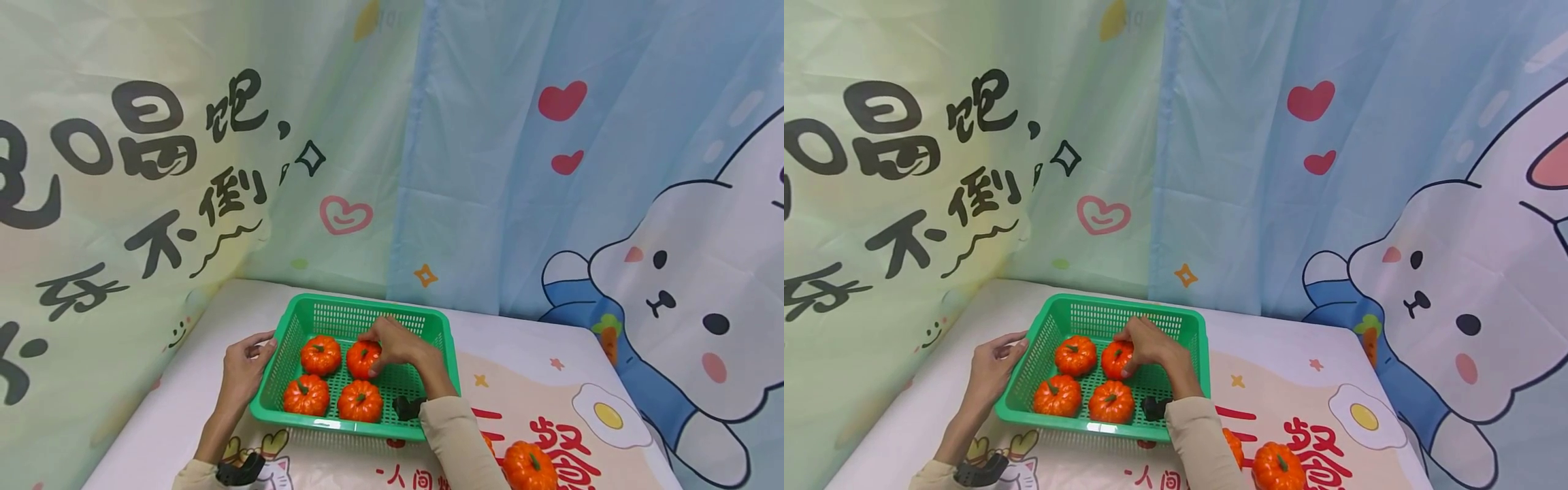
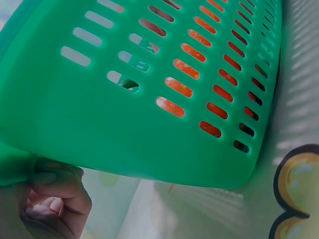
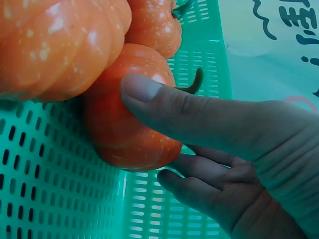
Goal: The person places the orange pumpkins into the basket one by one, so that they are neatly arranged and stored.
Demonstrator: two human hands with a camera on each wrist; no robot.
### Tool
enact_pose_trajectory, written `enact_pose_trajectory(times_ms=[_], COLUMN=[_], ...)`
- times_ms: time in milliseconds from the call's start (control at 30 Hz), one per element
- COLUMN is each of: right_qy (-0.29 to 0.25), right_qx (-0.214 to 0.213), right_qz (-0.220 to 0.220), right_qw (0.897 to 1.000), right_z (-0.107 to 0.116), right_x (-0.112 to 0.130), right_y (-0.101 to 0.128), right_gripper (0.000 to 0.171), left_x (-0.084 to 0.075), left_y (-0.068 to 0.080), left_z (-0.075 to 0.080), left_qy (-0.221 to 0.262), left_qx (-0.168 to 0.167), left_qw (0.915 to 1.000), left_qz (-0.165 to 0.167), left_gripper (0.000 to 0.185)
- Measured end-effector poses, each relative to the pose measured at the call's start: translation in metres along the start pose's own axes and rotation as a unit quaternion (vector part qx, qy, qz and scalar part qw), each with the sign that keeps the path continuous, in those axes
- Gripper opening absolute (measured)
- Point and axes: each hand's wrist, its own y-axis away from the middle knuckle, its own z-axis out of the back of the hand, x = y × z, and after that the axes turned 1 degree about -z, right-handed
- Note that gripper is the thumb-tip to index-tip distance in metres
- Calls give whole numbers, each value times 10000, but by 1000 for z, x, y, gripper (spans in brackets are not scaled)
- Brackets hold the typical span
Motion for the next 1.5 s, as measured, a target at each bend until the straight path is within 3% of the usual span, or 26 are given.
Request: enact_pose_trajectory(times_ms=[67,200,233,300,867,1133,1367,1500], right_qy=[109,189,155,-4,268,782,596,688], right_qx=[-74,-168,-184,-122,-127,-177,-284,-338], right_qz=[225,161,125,-180,-342,-218,-322,-129], right_qw=[9997,9996,9996,9998,9990,9965,9973,9970], right_z=[-11,-13,-13,-4,-2,-25,-33,-19], right_x=[-24,-28,-28,-5,2,-50,-70,-50], right_y=[-9,-10,-9,-1,1,-21,-28,-15], right_gripper=[72,71,71,69,76,85,92,87], left_x=[0,-1,-2,-3,-3,-3,-3,-3], left_y=[0,0,0,0,1,1,2,2], left_z=[0,0,0,0,-2,-2,-2,-1], left_qy=[4,-17,-23,-38,-149,-138,-199,-229], left_qx=[-1,-22,-24,-30,-43,-96,-70,-75], left_qw=[10000,10000,10000,10000,9998,9998,9998,9997], left_qz=[2,-22,-32,-56,-78,-85,-49,-56], left_gripper=[37,37,37,37,37,35,36,35])
